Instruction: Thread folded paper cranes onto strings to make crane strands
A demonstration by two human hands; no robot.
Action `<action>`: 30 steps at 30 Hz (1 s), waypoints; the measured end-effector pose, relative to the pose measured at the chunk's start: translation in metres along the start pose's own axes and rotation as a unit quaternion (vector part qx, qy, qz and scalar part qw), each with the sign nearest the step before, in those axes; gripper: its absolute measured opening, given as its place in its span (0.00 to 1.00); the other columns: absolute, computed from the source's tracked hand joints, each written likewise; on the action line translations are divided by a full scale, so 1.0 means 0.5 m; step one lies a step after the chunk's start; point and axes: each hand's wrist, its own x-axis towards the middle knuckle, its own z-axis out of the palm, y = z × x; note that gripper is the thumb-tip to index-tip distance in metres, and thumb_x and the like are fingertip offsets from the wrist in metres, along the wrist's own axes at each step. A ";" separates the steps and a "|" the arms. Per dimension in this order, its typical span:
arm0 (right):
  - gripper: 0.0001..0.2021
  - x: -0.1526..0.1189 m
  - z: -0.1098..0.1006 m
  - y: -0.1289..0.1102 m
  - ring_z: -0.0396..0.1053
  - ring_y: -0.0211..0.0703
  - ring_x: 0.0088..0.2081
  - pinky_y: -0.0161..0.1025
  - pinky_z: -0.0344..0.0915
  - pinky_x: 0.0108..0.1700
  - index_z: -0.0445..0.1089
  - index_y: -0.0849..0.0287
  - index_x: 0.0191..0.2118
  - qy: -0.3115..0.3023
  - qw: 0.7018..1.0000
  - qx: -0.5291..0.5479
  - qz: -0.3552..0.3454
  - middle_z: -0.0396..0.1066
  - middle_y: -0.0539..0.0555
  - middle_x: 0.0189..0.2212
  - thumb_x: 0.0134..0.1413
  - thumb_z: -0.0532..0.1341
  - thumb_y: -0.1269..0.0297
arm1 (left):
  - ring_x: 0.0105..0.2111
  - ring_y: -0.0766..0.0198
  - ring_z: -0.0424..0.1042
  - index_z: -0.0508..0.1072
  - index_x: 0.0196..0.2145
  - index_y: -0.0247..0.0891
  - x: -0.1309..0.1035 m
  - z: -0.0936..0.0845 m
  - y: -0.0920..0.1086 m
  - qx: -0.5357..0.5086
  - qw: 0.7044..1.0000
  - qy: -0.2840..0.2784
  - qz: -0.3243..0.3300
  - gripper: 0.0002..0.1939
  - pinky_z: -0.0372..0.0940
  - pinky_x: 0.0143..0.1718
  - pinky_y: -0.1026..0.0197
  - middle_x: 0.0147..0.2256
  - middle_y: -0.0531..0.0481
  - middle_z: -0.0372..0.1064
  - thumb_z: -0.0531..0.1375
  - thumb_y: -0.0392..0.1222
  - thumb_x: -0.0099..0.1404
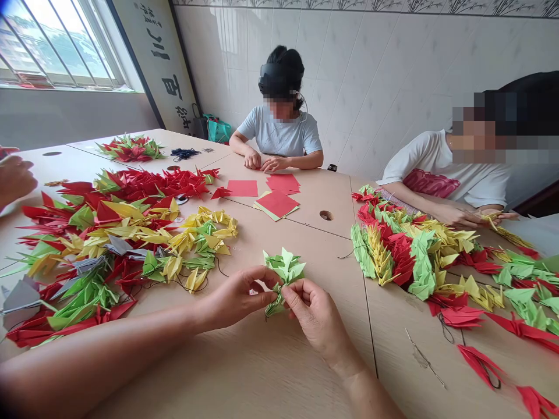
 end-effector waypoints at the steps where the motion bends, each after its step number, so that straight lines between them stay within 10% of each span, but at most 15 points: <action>1: 0.13 -0.001 0.001 0.000 0.59 0.35 0.23 0.32 0.55 0.24 0.68 0.59 0.28 0.000 1.000 -0.010 -0.004 0.65 0.48 0.20 0.48 0.61 0.52 | 0.33 0.67 0.64 0.69 0.34 0.35 0.000 0.000 0.000 0.009 1.000 0.003 0.003 0.06 0.62 0.33 0.65 0.33 0.50 0.67 0.55 0.34 0.57; 14: 0.11 -0.008 0.003 -0.003 0.60 0.37 0.24 0.32 0.57 0.27 0.66 0.58 0.28 0.018 0.989 -0.135 -0.051 0.65 0.48 0.21 0.53 0.55 0.57 | 0.31 0.70 0.65 0.68 0.30 0.35 -0.003 0.013 -0.011 -0.002 0.998 0.046 0.051 0.08 0.64 0.34 0.66 0.33 0.51 0.63 0.52 0.28 0.52; 30: 0.10 0.001 0.001 0.016 0.63 0.39 0.26 0.33 0.57 0.25 0.67 0.59 0.29 -0.026 0.988 -0.149 -0.002 0.68 0.50 0.24 0.52 0.54 0.59 | 0.27 0.70 0.64 0.64 0.28 0.35 0.012 0.002 -0.016 -0.224 0.972 0.012 -0.065 0.05 0.63 0.32 0.63 0.27 0.55 0.61 0.55 0.31 0.51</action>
